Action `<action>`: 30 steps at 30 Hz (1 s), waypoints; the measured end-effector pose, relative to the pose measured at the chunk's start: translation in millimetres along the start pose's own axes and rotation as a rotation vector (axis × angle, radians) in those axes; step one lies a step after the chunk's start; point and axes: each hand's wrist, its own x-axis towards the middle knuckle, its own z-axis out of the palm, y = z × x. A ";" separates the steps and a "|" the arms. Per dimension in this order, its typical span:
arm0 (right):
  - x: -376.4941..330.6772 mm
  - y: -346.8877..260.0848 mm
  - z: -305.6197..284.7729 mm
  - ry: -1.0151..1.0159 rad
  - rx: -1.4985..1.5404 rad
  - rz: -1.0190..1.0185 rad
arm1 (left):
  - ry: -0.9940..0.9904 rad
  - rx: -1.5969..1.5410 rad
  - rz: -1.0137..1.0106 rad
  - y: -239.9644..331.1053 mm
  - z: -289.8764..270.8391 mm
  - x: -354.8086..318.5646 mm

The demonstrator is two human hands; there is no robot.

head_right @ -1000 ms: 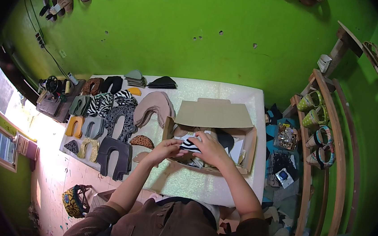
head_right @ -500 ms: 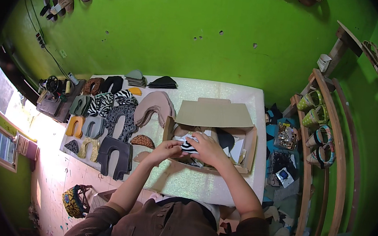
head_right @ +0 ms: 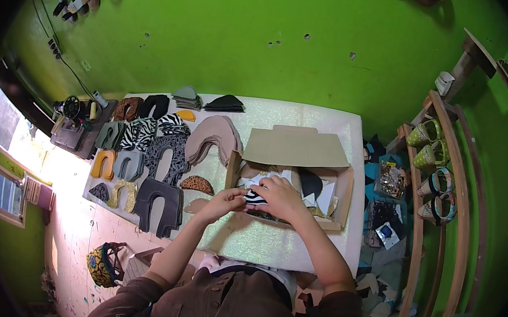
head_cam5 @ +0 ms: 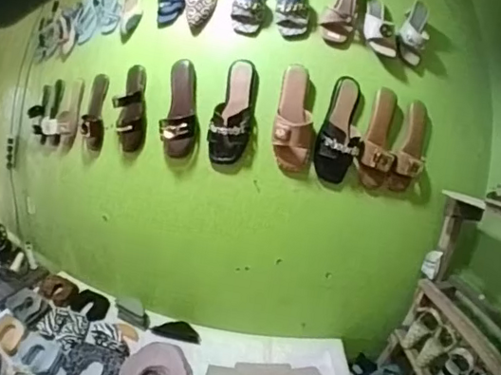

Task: Organizing and sorting various cut material pieces for shoe manufacturing onto a table.

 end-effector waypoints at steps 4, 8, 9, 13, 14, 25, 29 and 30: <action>10.9 -9.7 2.8 -0.004 0.017 0.000 | 0.042 0.047 0.023 4.2 -9.3 -8.3; 25.0 -17.5 3.0 0.102 0.080 -0.029 | 0.128 -0.044 0.021 15.5 -23.5 -19.8; 30.0 -22.1 3.5 0.135 0.186 0.050 | 0.153 -0.042 0.033 16.9 -31.0 -23.7; 45.4 -29.5 11.1 0.193 0.544 0.300 | 0.220 -0.111 0.055 26.2 -57.2 -33.5; 48.0 -30.8 12.5 0.158 0.684 0.405 | 0.238 -0.135 0.056 28.7 -63.2 -35.7; 100.2 -53.5 64.6 0.232 0.895 0.491 | 0.299 -0.118 0.045 31.9 -121.9 -60.2; 121.0 -67.4 74.6 0.261 0.830 0.520 | 0.307 -0.026 0.059 23.2 -151.8 -66.5; 126.5 -69.3 77.3 0.272 0.826 0.524 | 0.308 -0.014 0.061 20.4 -159.7 -67.3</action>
